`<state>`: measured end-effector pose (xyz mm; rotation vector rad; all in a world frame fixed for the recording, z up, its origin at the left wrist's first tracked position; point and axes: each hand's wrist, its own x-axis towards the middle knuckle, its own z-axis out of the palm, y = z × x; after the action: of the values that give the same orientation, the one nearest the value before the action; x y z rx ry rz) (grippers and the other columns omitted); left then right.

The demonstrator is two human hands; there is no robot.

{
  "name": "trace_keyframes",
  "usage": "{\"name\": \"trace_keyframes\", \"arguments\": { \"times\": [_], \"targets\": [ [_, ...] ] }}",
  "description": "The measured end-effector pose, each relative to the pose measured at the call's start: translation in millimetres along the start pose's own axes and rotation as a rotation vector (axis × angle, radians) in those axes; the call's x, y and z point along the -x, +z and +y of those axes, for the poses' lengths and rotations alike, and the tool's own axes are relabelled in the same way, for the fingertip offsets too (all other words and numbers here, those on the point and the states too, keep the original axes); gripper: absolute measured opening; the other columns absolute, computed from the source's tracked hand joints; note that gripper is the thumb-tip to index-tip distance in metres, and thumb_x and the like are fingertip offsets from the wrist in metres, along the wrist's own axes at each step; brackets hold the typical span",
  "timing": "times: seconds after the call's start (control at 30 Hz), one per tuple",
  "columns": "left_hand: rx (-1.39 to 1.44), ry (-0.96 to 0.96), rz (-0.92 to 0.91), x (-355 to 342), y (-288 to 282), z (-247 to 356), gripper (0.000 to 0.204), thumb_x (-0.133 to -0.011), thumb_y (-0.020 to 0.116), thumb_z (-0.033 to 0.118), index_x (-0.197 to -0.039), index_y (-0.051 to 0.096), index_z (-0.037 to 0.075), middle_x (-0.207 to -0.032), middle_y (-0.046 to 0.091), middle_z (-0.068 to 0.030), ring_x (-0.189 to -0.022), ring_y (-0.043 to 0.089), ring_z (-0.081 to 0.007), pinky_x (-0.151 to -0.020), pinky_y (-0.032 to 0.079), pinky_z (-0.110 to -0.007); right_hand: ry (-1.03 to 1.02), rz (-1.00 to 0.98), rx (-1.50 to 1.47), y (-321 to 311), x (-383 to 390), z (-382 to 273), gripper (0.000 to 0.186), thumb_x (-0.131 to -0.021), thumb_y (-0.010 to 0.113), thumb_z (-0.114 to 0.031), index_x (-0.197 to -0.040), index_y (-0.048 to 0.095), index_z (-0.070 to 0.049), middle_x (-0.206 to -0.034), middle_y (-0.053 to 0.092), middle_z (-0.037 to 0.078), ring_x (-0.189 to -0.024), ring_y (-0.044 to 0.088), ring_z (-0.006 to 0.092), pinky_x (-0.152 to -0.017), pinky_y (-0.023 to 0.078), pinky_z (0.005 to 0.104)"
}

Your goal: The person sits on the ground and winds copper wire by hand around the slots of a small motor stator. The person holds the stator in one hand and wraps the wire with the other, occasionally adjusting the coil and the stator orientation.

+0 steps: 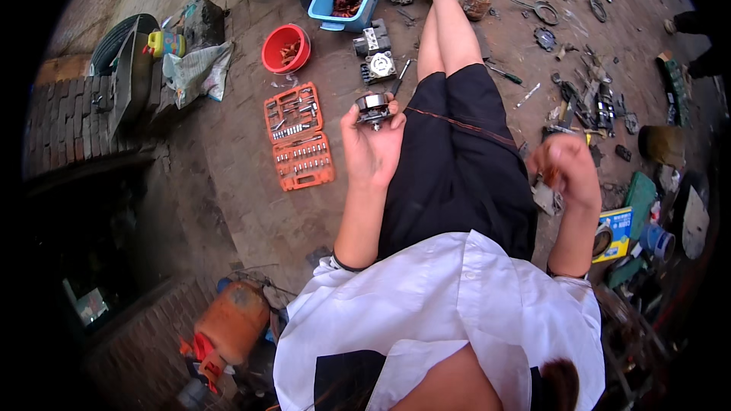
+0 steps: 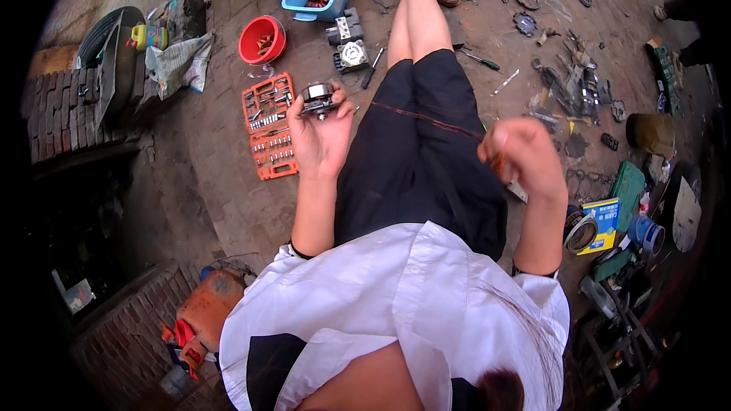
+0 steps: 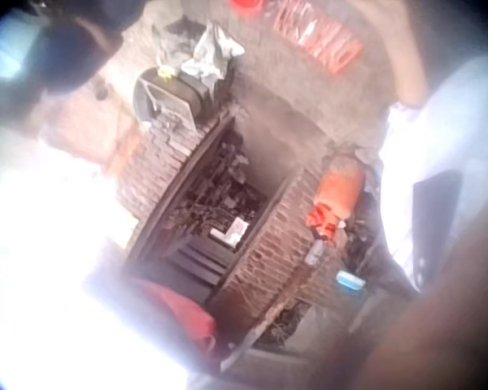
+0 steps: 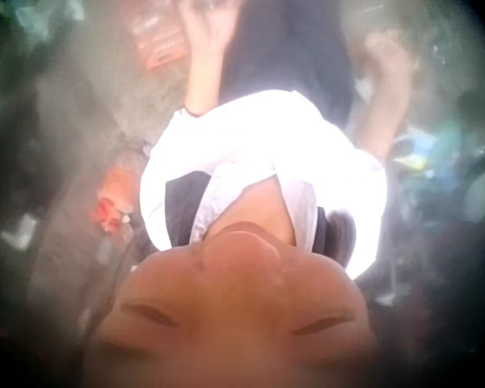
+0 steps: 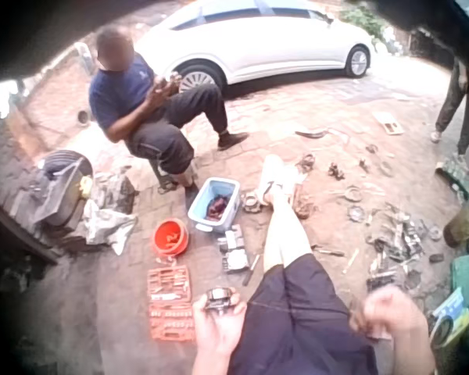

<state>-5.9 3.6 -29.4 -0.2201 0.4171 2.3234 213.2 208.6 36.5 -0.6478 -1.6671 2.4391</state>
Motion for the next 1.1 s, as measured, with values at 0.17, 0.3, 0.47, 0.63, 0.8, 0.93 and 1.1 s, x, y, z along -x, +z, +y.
{"name": "trace_keyframes", "arguments": {
  "times": [0.17,0.3,0.47,0.63,0.8,0.93,1.1],
  "targets": [
    [-0.407,0.223,0.049,-5,1,-19,0.024,-0.093,0.051,0.021,-0.105,0.050,0.000,-0.094,0.057,-0.0137,-0.085,0.055,-0.0231,-0.069,0.042,-0.031,-0.224,-0.483,0.455,54,11,-29,0.028,-0.086,0.060,-0.015,-0.062,0.055,-0.001,-0.051,0.051,0.007,-0.048,0.053,0.0210,-0.047,0.040,0.0322],
    [-0.452,0.180,0.060,-3,3,-29,0.024,-0.093,0.049,0.019,-0.109,0.046,0.001,-0.091,0.057,-0.0120,-0.080,0.057,-0.0225,-0.068,0.043,-0.030,-0.398,-0.716,0.590,84,2,-36,0.032,-0.083,0.062,-0.012,-0.057,0.046,-0.002,-0.051,0.044,0.011,-0.049,0.049,0.0305,-0.049,0.040,0.0360],
    [-0.575,0.177,0.044,3,9,-28,0.025,-0.094,0.047,0.019,-0.110,0.046,0.000,-0.091,0.057,-0.0143,-0.079,0.057,-0.0222,-0.067,0.043,-0.030,-0.392,-0.860,0.637,97,0,-41,0.032,-0.081,0.063,-0.011,-0.057,0.042,-0.003,-0.052,0.044,0.010,-0.050,0.049,0.0302,-0.049,0.040,0.0366],
    [-0.537,0.049,0.023,3,2,-38,0.026,-0.093,0.047,0.022,-0.106,0.049,-0.001,-0.093,0.058,-0.0191,-0.078,0.055,-0.0229,-0.067,0.042,-0.030,-0.384,-0.901,0.595,111,-3,-36,0.034,-0.081,0.061,-0.019,-0.056,0.046,-0.001,-0.052,0.047,0.015,-0.049,0.048,0.0359,-0.046,0.035,0.0423],
    [0.069,-0.497,-0.009,-2,-5,-25,0.031,-0.089,0.049,0.026,-0.100,0.055,-0.003,-0.093,0.052,-0.0149,-0.073,0.047,-0.0182,-0.062,0.038,-0.027,-0.295,-0.912,0.481,105,-2,-43,0.037,-0.085,0.060,-0.020,-0.057,0.045,-0.002,-0.050,0.045,0.014,-0.047,0.046,0.0342,-0.045,0.033,0.0403],
    [0.147,-0.547,-0.027,-2,-9,-16,0.034,-0.088,0.050,0.026,-0.100,0.058,-0.004,-0.092,0.050,-0.0128,-0.075,0.044,-0.0159,-0.061,0.037,-0.026,-0.272,-0.897,0.458,89,1,-41,0.039,-0.087,0.059,-0.022,-0.057,0.045,-0.002,-0.048,0.043,0.011,-0.044,0.045,0.0293,-0.043,0.033,0.0373],
    [0.062,-0.441,-0.002,-1,-8,-12,0.033,-0.088,0.050,0.026,-0.098,0.059,-0.003,-0.091,0.051,-0.0134,-0.074,0.044,-0.0172,-0.061,0.037,-0.027,-0.156,-0.616,-0.022,73,4,-46,0.039,-0.092,0.056,-0.028,-0.064,0.053,0.000,-0.054,0.054,0.005,-0.045,0.053,0.0185,-0.057,0.044,0.0329]
  ]
}}
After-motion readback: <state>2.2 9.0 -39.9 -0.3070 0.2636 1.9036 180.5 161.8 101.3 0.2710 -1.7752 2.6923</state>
